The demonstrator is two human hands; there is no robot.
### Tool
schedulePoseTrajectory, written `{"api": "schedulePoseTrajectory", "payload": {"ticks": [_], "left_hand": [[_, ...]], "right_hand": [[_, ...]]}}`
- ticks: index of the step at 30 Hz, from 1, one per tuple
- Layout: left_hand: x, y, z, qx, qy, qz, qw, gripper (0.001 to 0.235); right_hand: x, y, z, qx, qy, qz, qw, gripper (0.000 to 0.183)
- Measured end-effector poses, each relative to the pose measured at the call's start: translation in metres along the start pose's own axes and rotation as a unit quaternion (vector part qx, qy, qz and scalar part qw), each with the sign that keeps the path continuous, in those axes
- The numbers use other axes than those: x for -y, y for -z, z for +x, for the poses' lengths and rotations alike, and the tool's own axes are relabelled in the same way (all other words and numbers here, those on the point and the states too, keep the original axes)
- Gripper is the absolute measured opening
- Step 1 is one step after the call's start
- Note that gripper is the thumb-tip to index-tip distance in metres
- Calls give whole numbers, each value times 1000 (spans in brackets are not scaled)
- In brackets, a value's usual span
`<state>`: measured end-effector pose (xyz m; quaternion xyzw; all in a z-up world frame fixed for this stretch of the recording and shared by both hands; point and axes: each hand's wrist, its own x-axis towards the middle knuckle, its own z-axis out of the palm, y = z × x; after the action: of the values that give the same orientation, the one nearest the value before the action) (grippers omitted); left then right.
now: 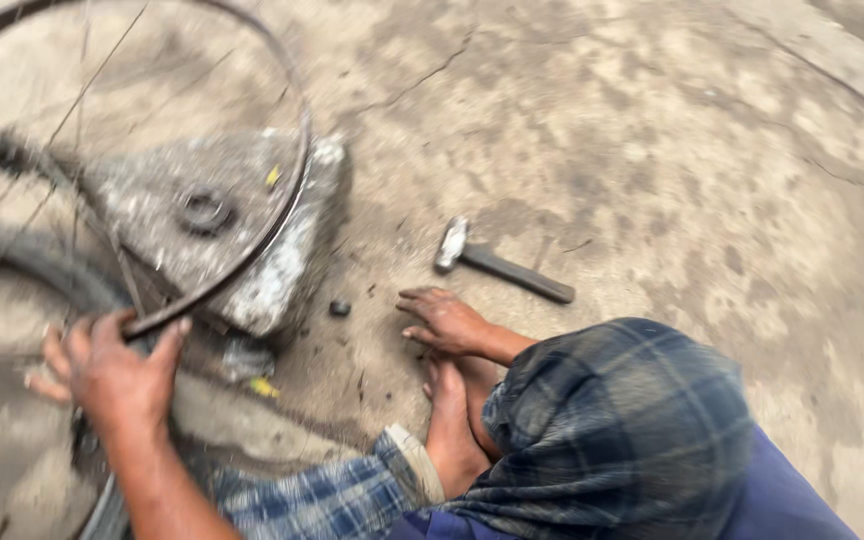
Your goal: The person is repairing a bicycle wheel by hammering the rim against a stone block. They repeatedly position the rim and strike it with a hammer to adjust its shape.
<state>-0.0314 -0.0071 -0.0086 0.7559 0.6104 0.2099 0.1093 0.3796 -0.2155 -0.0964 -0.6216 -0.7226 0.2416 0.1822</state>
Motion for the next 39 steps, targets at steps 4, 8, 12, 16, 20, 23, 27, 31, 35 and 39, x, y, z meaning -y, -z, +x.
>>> {"api": "schedulePoseTrajectory", "payload": {"ticks": [4, 8, 12, 16, 20, 23, 27, 31, 35, 39], "left_hand": [[17, -4, 1, 19, -30, 15, 999, 85], [39, -15, 12, 71, -30, 46, 996, 100], [63, -32, 25, 133, -6, 96, 986, 111], [76, -49, 29, 139, -2, 158, 978, 119], [70, -47, 26, 101, -2, 161, 982, 106], [42, -36, 30, 116, -9, 178, 977, 102], [-8, -13, 9, 93, -51, 167, 980, 98], [-51, 5, 5, 76, -63, 141, 985, 94], [-60, 17, 9, 86, -92, 155, 980, 84], [-87, -33, 14, 117, -145, 140, 973, 84]], "right_hand": [[12, 3, -8, 45, -58, 38, 997, 48], [19, 3, -22, 52, -24, 17, 998, 45], [22, 7, -25, 60, -22, 5, 998, 44], [26, 12, -23, 102, -83, 22, 991, 42], [30, 15, -23, 104, -85, 26, 991, 40], [23, 19, -26, 96, -66, 28, 993, 39], [21, 13, -24, 69, -43, 48, 996, 34], [14, 5, -24, 53, -32, 40, 997, 33], [6, -4, -24, 17, -1, 47, 999, 33], [3, -18, -25, -31, -7, 17, 999, 31]]}}
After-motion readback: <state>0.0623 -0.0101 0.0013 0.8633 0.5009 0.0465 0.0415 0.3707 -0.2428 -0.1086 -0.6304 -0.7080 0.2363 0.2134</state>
